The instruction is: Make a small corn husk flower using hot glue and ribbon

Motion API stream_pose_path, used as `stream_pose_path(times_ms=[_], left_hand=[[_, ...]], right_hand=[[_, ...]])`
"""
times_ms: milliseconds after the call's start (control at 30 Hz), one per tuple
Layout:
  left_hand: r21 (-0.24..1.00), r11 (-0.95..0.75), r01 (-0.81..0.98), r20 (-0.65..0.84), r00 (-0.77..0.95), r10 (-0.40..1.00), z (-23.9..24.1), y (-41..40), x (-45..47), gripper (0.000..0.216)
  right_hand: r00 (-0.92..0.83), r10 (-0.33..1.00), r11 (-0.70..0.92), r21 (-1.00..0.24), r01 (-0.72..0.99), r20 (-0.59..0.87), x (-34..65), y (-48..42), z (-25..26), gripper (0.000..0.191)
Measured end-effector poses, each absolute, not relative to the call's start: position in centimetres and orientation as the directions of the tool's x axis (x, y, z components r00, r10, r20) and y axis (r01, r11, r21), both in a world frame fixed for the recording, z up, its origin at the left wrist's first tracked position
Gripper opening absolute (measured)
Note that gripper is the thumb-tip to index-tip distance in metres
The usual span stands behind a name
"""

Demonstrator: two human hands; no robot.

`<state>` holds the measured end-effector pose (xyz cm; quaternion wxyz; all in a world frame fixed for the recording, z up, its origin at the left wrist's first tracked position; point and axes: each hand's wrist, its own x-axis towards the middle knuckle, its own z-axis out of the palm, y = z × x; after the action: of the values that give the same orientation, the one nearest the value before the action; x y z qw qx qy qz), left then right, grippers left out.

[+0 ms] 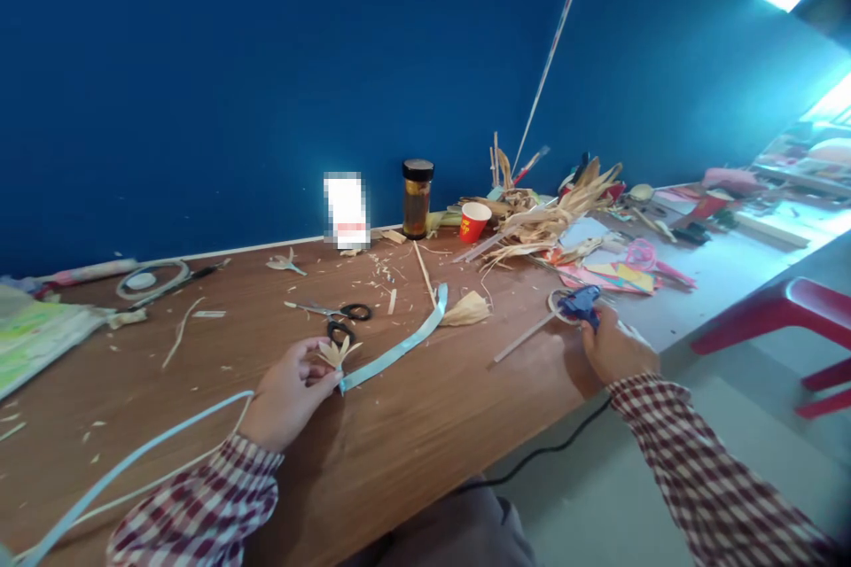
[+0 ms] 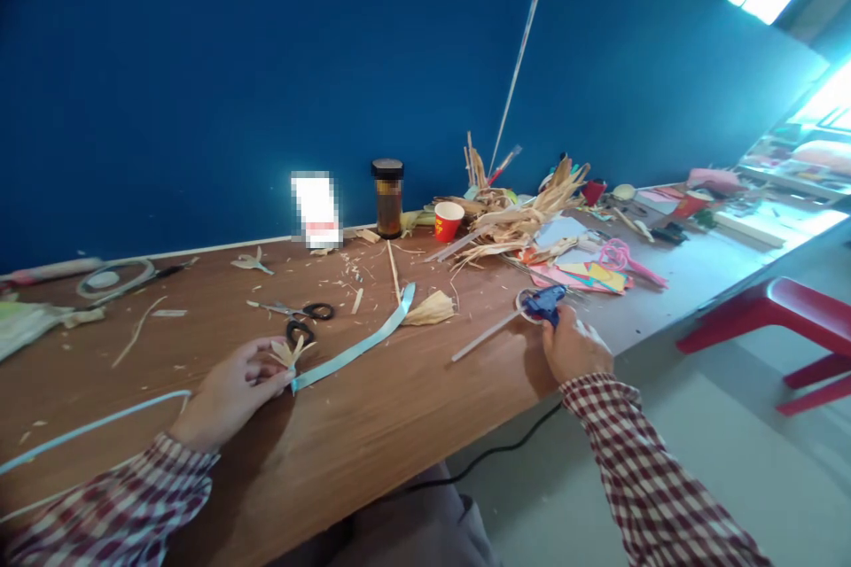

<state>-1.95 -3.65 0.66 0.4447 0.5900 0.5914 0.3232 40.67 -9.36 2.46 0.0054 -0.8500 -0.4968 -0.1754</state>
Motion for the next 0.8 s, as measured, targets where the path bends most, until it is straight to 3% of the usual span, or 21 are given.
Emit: stream_pose_path(times_ms=[167, 300, 333, 400, 467, 533, 667, 800], left_hand=[[0.923, 0.131, 0.362, -0.17, 0.078, 0.982, 1.1, -3.8, -1.5, 0.056], [0.938, 0.134, 0.32, -0.16, 0.058, 0.985, 1.1, -3.8, -1.3, 0.054], [0.941, 0.126, 0.315, -0.151, 0.056, 0.987, 1.0, -3.8, -1.3, 0.053], [0.944, 0.112, 0.31, -0.137, 0.062, 0.989, 1.0, -3.9, -1.3, 0.05], [0.946, 0.105, 0.308, -0.132, 0.067, 0.989, 1.2, -3.9, -1.3, 0.047], [0.947, 0.1, 0.305, -0.131, 0.082, 0.988, 1.4, -4.0, -1.3, 0.046], [0.954, 0.076, 0.289, -0.112, 0.11, 0.988, 1.5, -4.1, -1.4, 0.048], [0.963, 0.031, 0.266, -0.068, 0.131, 0.989, 1.0, -4.0, -1.7, 0.046]], right_hand=[[0.42, 0.882, -0.457, 0.172, 0.872, 0.214, 41.0, -10.1, 3.9, 0.044], [0.278, 0.875, -0.37, 0.177, 0.912, 0.396, 39.5, -11.3, 6.3, 0.045], [0.213, 0.876, -0.289, 0.116, 0.95, 0.433, 38.3, -11.4, 7.1, 0.043], [0.017, 0.888, 0.033, -0.102, 0.994, 0.459, 34.6, -11.4, 8.3, 0.035], [-0.164, 0.89, 0.299, -0.273, 0.914, 0.425, 29.8, -10.7, 8.7, 0.028], [-0.335, 0.861, 0.473, -0.363, 0.803, 0.382, 24.7, -9.1, 8.0, 0.024], [-0.566, 0.787, 0.615, -0.389, 0.686, 0.245, 17.3, -5.1, 4.8, 0.021], [-0.626, 0.773, 0.619, -0.344, 0.706, 0.107, 15.1, -2.6, 2.7, 0.014]])
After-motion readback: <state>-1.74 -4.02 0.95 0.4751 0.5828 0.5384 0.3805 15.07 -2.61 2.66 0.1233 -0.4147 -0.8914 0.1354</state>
